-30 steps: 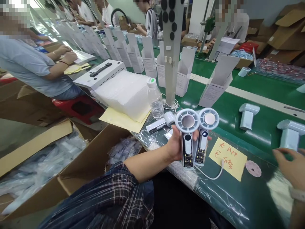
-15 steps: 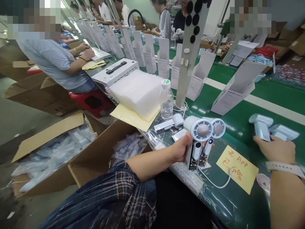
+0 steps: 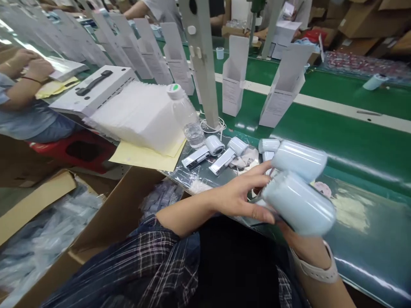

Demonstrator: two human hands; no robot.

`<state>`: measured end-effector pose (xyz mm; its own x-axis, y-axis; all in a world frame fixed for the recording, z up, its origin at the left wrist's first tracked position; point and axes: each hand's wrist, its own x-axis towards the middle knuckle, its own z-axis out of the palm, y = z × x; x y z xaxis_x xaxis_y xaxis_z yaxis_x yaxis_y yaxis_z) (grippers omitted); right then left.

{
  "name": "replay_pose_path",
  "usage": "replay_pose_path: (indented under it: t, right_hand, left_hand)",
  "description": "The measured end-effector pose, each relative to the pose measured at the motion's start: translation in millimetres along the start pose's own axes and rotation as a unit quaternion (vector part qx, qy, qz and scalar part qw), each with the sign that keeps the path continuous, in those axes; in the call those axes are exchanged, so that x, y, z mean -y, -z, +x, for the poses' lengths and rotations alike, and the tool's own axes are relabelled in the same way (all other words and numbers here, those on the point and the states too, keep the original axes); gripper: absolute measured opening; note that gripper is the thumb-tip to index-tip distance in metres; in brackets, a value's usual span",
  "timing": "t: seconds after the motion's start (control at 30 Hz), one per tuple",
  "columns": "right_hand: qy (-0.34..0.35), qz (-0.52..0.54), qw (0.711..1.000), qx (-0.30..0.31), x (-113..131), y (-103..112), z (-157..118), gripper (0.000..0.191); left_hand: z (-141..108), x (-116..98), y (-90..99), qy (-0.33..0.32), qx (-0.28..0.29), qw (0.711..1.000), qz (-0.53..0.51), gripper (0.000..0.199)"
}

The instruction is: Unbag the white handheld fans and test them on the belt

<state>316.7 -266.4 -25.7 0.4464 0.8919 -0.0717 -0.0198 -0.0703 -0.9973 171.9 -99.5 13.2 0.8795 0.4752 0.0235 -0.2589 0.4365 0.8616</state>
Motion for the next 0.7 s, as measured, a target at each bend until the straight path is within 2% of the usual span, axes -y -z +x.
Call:
replay_pose_path:
  t: [0.07, 0.1, 0.2, 0.23, 0.3, 0.43, 0.53, 0.7]
  right_hand:
    - [-0.021, 0.028, 0.999, -0.009, 1.7, 7.1, -10.1, 0.072]
    - [-0.028, 0.027, 0.999, -0.016, 2.9, 10.8, -12.2, 0.072]
    - [-0.030, 0.024, 0.998, -0.050, 7.5, 16.0, -9.0, 0.061]
    - [-0.023, 0.034, 0.997, -0.062, 9.2, 16.0, -6.5, 0.056]
    - [-0.007, 0.071, 0.994, -0.077, 12.0, 15.1, -2.8, 0.047]
    - [-0.003, 0.159, 0.981, -0.107, 12.7, 15.7, -7.0, 0.033]
    - [-0.011, 0.195, 0.974, -0.113, 9.9, 16.4, -14.0, 0.036]
    - [-0.015, 0.204, 0.973, -0.105, 8.2, 13.5, -16.6, 0.033]
  left_hand:
    - [0.8, -1.4, 4.5, -0.008, 0.047, 0.996, 0.079, 0.046]
    - [2.6, 1.6, 7.0, -0.010, 0.047, 0.996, 0.081, 0.046]
    - [9.0, 17.5, 8.6, 0.010, -0.022, 0.997, -0.067, 0.053]
    - [9.9, 22.1, 6.7, 0.017, -0.029, 0.993, -0.112, 0.055]
    - [8.7, 27.4, 0.4, 0.027, -0.008, 0.989, -0.145, 0.054]
    - [0.3, 28.6, -9.3, 0.015, 0.061, 0.996, -0.070, 0.046]
    - [-1.9, 30.6, -7.7, 0.010, 0.106, 0.994, -0.023, 0.042]
    - [0.8, 30.9, 3.3, 0.009, 0.105, 0.994, 0.024, 0.051]
